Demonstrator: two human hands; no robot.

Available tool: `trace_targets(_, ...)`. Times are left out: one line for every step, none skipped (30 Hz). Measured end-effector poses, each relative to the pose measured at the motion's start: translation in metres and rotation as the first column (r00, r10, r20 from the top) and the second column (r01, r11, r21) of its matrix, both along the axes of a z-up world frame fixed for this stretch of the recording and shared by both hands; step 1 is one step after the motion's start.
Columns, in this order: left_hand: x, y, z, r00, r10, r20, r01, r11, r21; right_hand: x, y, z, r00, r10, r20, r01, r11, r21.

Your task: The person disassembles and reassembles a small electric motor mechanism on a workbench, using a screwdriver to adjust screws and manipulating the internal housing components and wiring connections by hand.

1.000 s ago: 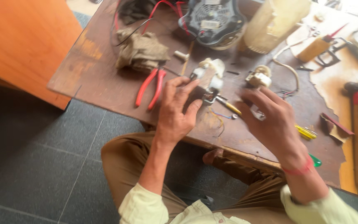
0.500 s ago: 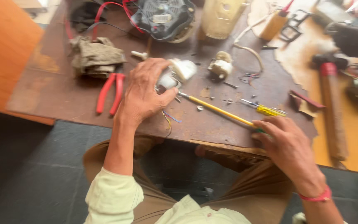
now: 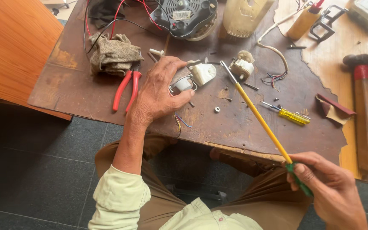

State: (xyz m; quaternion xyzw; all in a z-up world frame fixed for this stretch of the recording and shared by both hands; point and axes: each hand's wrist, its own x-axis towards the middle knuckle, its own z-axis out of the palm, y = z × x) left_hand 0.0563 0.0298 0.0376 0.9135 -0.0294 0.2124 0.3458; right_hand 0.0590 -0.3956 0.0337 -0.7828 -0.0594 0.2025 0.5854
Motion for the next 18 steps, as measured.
trace_targets(-0.002,0.004,0.003,1.000,-0.006,-0.002,0.006,1.000,0.009,-0.005,0.004,-0.003,1.000,0.001,-0.027,0.001,0.997,0.074)
trace_targets(-0.004,0.008,0.006,1.000,-0.017,-0.025,0.017,1.000,0.010,-0.013,0.009,-0.006,0.998,0.004,-0.055,0.004,0.989,0.148)
trace_targets(-0.003,0.009,0.010,0.999,-0.034,-0.042,0.034,0.999,0.004,-0.021,0.014,-0.009,0.993,-0.033,-0.115,0.050,0.987,0.155)
trace_targets(-0.002,0.009,0.013,0.997,-0.050,-0.058,0.050,0.999,-0.001,-0.030,0.023,-0.016,0.982,-0.069,-0.175,0.097,0.982,0.160)
trace_targets(0.000,0.008,0.013,0.997,-0.060,-0.057,0.061,0.998,0.009,-0.040,0.028,-0.020,0.965,-0.110,-0.239,0.150,0.976,0.156)
trace_targets(0.004,0.007,0.014,0.996,-0.070,-0.055,0.071,0.997,0.018,-0.044,0.029,-0.022,0.971,-0.095,-0.218,0.131,0.979,0.155)
trace_targets(0.001,0.010,0.016,0.996,-0.065,-0.063,0.068,0.997,0.041,-0.050,0.036,-0.026,0.976,-0.065,-0.207,0.101,0.981,0.167)
trace_targets(-0.001,0.010,0.017,0.996,-0.070,-0.052,0.072,0.997,0.042,-0.055,0.042,-0.029,0.980,-0.035,-0.195,0.071,0.981,0.178)
trace_targets(-0.001,0.009,0.018,0.996,-0.077,-0.037,0.079,0.996,0.045,-0.059,0.049,-0.032,0.979,-0.026,-0.204,0.060,0.985,0.164)
trace_targets(-0.002,0.009,0.021,0.996,-0.086,-0.022,0.087,0.995,0.049,-0.063,0.055,-0.035,0.977,-0.017,-0.213,0.050,0.988,0.149)
trace_targets(-0.001,0.008,0.021,0.996,-0.085,-0.039,0.088,0.994,0.065,-0.065,0.056,-0.035,0.976,-0.024,-0.218,0.052,0.991,0.122)
trace_targets(-0.001,0.008,0.023,0.995,-0.084,-0.055,0.089,0.993,0.083,-0.067,0.057,-0.035,0.973,-0.036,-0.229,0.062,0.992,0.107)
trace_targets(0.000,0.007,0.024,0.994,-0.082,-0.071,0.089,0.991,0.099,-0.069,0.059,-0.036,0.970,-0.047,-0.240,0.071,0.993,0.091)
trace_targets(0.001,0.005,0.025,0.992,-0.060,-0.109,0.069,0.994,0.084,-0.070,0.059,-0.037,0.966,-0.058,-0.251,0.079,0.994,0.076)
trace_targets(-0.001,0.006,0.026,0.988,-0.030,-0.152,0.042,0.996,0.074,-0.072,0.061,-0.038,0.965,-0.056,-0.258,0.087,0.990,0.114)
trace_targets(-0.002,0.006,0.028,0.981,0.000,-0.195,0.013,0.998,0.066,-0.073,0.063,-0.039,0.963,-0.054,-0.264,0.096,0.984,0.151)
trace_targets(-0.002,0.005,0.030,0.985,-0.015,-0.171,0.030,0.996,0.085,-0.073,0.064,-0.040,0.962,-0.050,-0.269,0.103,0.977,0.189)
trace_targets(-0.001,0.005,0.031,0.988,-0.031,-0.149,0.047,0.993,0.104,-0.073,0.065,-0.041,0.966,-0.030,-0.255,0.092,0.968,0.233)
